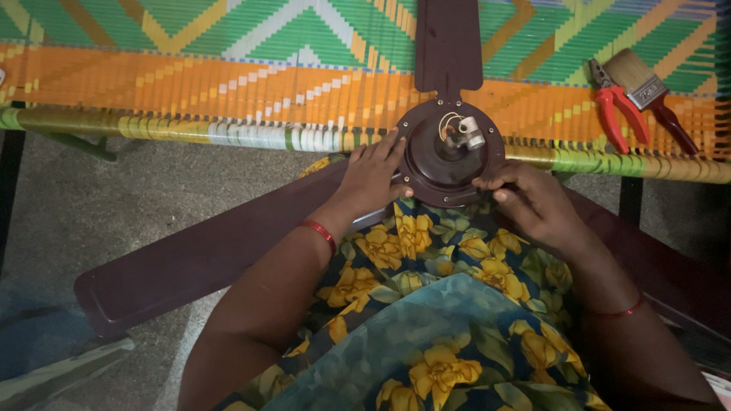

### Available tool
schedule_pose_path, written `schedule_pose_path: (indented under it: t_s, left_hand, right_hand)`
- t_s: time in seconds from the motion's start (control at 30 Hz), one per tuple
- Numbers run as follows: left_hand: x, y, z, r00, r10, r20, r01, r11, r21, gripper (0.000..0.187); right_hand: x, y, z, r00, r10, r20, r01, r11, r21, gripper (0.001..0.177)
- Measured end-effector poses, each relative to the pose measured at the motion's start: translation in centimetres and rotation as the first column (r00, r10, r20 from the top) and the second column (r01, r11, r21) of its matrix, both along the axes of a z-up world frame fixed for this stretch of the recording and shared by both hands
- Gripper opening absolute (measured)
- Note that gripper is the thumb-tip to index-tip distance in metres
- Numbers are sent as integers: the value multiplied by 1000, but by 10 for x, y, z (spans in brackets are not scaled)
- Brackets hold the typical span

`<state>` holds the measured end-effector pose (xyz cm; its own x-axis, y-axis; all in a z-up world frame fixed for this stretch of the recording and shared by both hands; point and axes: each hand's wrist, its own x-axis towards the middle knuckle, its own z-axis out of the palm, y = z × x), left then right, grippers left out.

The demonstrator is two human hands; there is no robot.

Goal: The person uses a screwdriver to tighten screws on the central hub of a ceiling fan that is resting on a woven cot. They rotate the fan slightly to access different screws and continue tightening them throughout the clip.

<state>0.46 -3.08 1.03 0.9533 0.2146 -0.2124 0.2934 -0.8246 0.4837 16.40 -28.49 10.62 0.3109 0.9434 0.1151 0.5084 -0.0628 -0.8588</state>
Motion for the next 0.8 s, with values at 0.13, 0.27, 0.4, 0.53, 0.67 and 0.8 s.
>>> schedule_pose_path:
  t_s: [0.13,0.27,0.4,0.53,0.67,0.8]
  left_hand:
    - [0,0,1,1000,-5,-18,5,1000,4,102]
    - [1,0,2,999,-1,-50,1,1000,5,101]
    - [1,0,2,999,2,-46,-2,1000,2,100]
    - [1,0,0,1000,3,-20,-3,1000,8,101]
    - [-1,0,-4,1000,5,21,-5,1000,1,101]
    - [0,0,-4,1000,3,22,-3,1000,-1,101]
  right_hand:
    - [1,2,-5,1000,-1,-8,1,1000,1,12]
    - [5,1,-11,999,38,-10,-37,998,55,8]
    - [5,-1,-13,999,27,-43,-25,998,53,6]
    - [4,0,-11,999,39,-26,-37,997,60,8]
    - [4,1,-10,998,59,16,-60,997,52,13]
    - [3,2,-11,994,82,-67,-77,994,78,15]
